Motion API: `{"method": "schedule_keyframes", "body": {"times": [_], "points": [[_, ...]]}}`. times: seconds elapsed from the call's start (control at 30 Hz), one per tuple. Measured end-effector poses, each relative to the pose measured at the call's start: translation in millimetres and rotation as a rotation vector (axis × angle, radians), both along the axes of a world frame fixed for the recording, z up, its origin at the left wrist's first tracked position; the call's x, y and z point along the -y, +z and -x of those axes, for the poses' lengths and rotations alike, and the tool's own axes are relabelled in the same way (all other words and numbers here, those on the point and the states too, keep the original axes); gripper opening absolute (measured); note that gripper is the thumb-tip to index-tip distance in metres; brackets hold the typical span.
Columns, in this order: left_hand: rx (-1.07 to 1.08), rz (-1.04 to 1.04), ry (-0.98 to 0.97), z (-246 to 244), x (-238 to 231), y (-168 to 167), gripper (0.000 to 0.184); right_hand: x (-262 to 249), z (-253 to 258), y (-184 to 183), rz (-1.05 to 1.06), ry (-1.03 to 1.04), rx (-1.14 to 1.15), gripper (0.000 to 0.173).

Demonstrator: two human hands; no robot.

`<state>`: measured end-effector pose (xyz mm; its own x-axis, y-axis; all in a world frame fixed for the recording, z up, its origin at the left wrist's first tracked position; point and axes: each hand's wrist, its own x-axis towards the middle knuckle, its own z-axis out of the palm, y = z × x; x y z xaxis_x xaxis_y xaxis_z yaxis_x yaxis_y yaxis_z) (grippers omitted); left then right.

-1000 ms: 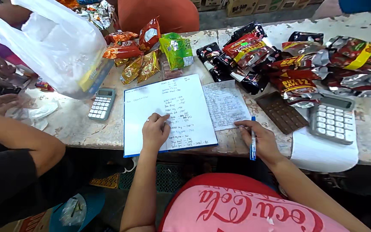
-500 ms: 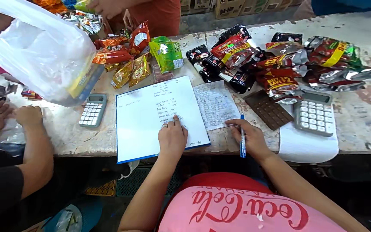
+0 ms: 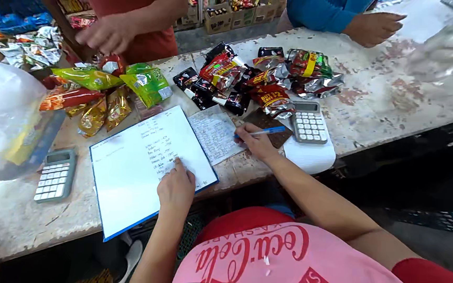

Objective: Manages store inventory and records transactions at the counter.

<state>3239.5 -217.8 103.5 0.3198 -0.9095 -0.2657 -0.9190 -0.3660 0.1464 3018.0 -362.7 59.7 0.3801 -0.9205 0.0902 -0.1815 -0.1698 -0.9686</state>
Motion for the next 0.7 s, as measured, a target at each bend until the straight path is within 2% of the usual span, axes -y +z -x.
{"method": "schedule_keyframes", "body": {"times": [0.17,0.27,0.3,0.4,0.47,0.6,0.7], "points": [[-0.167,0.418,-0.453,26,1,-30,0.036,3,1,-5,-0.051,-0.072,-0.038,0.022],[-0.205,0.394,-0.679,54,12,-41,0.037,4,4,-9,-0.027,-0.137,-0.052,0.022],[-0.219,0.345,-0.725,62,16,-43,0.043,4,4,-12,-0.024,-0.154,-0.042,0.022],[-0.245,0.196,-0.774,83,29,-47,0.073,2,3,-18,0.01,-0.185,0.001,0.024],[-0.239,0.202,-0.773,93,33,-54,0.085,3,3,-19,0.03,-0.183,0.005,0.024],[-0.174,0.397,-0.781,97,35,-75,0.083,7,5,-16,-0.008,-0.155,-0.067,0.025],[-0.128,0.452,-0.786,96,34,-78,0.081,8,6,-17,-0.015,-0.151,-0.059,0.026]]}}
